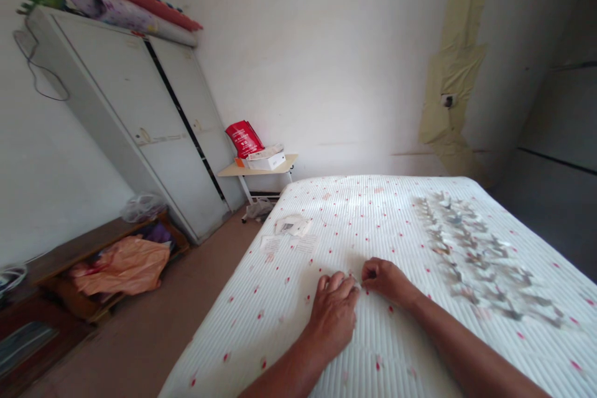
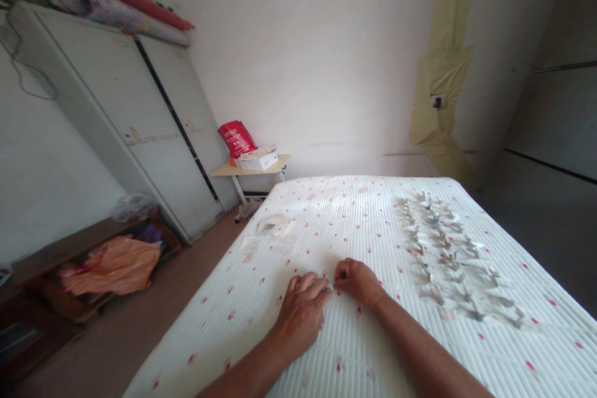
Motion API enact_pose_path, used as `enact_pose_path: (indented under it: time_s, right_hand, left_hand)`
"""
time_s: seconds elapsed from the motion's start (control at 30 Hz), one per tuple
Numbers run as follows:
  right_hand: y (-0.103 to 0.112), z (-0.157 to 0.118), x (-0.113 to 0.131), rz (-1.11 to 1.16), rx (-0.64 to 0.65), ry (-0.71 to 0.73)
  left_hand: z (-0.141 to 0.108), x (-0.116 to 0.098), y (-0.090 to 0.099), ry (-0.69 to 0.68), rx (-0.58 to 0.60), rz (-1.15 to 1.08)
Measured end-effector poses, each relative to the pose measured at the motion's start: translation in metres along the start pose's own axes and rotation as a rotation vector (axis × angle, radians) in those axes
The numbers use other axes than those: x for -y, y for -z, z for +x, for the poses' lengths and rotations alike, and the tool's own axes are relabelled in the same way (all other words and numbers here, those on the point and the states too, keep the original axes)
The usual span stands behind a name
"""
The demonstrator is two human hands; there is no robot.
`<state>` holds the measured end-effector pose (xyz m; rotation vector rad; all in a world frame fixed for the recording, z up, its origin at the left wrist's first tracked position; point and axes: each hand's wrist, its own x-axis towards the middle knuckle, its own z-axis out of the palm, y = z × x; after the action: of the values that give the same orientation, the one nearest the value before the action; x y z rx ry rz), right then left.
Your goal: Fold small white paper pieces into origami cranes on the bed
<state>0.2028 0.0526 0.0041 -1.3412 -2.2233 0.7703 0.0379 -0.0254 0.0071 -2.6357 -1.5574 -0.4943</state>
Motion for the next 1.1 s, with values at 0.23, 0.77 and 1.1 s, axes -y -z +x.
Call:
enact_pose_path:
  time_s: [0.23, 0.77, 1.1]
  right_hand:
    - [0.000, 0.003, 0.011, -0.133, 0.028, -0.123]
    - [0.000, 0.012, 0.008, -0.122, 0.122, -0.162]
    - [-0.005, 0.012, 0.011, -0.230, 0.096, -0.197]
  left_hand:
    - [0.001, -0.002, 0.002, -0.012, -0.040, -0.002]
    - [0.000, -0.007, 0.001, 0.092, 0.009, 0.020]
    - [0.000, -0.004, -0.002, 0.073, -0.046, -0.071]
